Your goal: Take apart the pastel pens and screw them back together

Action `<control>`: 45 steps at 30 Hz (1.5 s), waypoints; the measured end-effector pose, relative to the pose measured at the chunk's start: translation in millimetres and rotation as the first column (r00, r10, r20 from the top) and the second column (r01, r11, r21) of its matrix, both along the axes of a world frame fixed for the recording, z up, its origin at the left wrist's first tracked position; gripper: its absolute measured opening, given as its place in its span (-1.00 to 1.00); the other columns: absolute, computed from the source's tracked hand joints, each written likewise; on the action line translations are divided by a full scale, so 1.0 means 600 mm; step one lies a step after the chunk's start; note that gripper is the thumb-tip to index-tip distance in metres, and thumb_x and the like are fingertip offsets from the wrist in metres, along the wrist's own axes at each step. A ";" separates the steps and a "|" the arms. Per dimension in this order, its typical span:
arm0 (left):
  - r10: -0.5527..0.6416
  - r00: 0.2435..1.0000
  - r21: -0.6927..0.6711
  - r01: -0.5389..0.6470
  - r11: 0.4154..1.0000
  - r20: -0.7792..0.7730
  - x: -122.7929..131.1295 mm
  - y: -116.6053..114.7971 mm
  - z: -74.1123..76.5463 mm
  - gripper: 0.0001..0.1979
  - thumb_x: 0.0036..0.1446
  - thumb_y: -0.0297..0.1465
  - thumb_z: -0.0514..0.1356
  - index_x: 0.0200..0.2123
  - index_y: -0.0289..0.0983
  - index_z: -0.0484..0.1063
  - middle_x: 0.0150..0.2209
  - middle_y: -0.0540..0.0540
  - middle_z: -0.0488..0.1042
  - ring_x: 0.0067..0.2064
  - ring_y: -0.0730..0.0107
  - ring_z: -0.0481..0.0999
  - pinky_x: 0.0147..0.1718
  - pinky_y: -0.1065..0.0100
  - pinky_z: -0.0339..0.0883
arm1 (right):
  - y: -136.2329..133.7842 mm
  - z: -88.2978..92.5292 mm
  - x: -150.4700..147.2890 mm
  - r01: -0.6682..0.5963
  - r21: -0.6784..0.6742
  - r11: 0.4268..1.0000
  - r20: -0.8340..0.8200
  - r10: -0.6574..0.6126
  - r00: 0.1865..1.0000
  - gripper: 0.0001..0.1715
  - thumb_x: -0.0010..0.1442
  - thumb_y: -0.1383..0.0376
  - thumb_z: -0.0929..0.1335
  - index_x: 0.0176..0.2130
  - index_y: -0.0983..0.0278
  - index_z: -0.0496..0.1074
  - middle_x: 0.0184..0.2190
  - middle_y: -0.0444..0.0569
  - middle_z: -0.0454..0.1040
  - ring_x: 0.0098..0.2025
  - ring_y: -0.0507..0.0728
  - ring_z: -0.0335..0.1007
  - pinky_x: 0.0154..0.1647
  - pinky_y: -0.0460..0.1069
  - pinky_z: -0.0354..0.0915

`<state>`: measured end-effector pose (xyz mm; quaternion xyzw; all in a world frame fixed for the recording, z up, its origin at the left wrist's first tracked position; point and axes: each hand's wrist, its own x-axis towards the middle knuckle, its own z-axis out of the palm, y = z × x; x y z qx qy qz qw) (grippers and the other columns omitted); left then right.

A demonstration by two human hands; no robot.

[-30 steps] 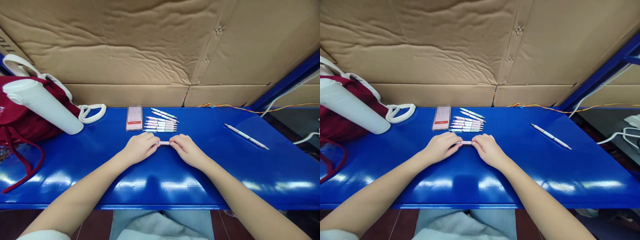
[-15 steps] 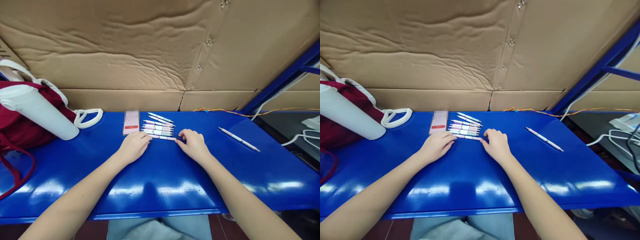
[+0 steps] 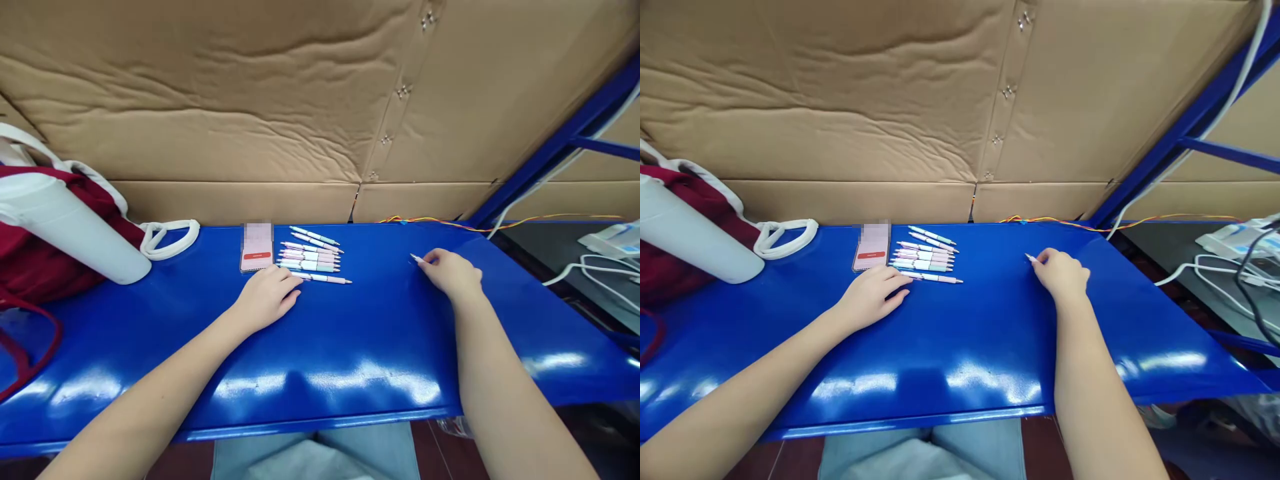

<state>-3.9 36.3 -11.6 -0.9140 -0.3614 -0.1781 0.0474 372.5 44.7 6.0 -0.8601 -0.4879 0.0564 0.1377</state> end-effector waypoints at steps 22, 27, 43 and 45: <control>-0.040 0.994 0.020 0.038 0.999 0.102 0.007 -0.036 0.026 -0.77 0.25 -0.30 0.04 -0.12 -0.22 0.41 -0.25 -0.06 0.49 -0.27 0.36 0.49 -0.34 0.40 0.32 | -0.082 0.013 -0.245 -0.824 0.267 0.499 -0.141 0.866 0.479 -0.68 0.32 0.23 0.12 -0.34 0.25 0.35 -0.37 -0.04 0.45 -0.33 0.09 0.35 -0.28 -0.01 0.27; -0.047 0.997 -0.014 0.048 0.999 0.066 0.007 -0.037 0.024 -0.75 0.28 -0.26 0.01 -0.16 -0.21 0.43 -0.27 -0.05 0.48 -0.26 0.40 0.48 -0.34 0.43 0.31 | -0.085 0.015 -0.252 -0.838 0.223 0.498 -0.142 0.867 0.477 -0.66 0.32 0.23 0.12 -0.37 0.26 0.35 -0.38 -0.04 0.45 -0.36 0.07 0.34 -0.34 -0.05 0.23; -0.070 0.997 0.017 0.069 0.997 0.038 0.006 -0.037 0.024 -0.75 0.28 -0.29 0.00 -0.13 -0.21 0.42 -0.29 -0.06 0.49 -0.27 0.39 0.47 -0.35 0.43 0.30 | -0.080 0.015 -0.241 -0.870 0.204 0.449 -0.219 0.887 0.406 -0.66 0.33 0.24 0.13 -0.31 0.25 0.40 -0.32 -0.03 0.48 -0.26 0.10 0.37 -0.21 -0.01 0.26; -0.076 0.997 0.030 0.075 0.997 0.016 0.005 -0.036 0.023 -0.74 0.29 -0.29 -0.02 -0.10 -0.20 0.42 -0.28 -0.06 0.48 -0.27 0.39 0.46 -0.36 0.43 0.29 | -0.080 0.015 -0.239 -0.884 0.195 0.425 -0.211 0.898 0.385 -0.66 0.33 0.26 0.12 -0.29 0.25 0.40 -0.30 -0.02 0.49 -0.25 0.11 0.37 -0.20 0.00 0.26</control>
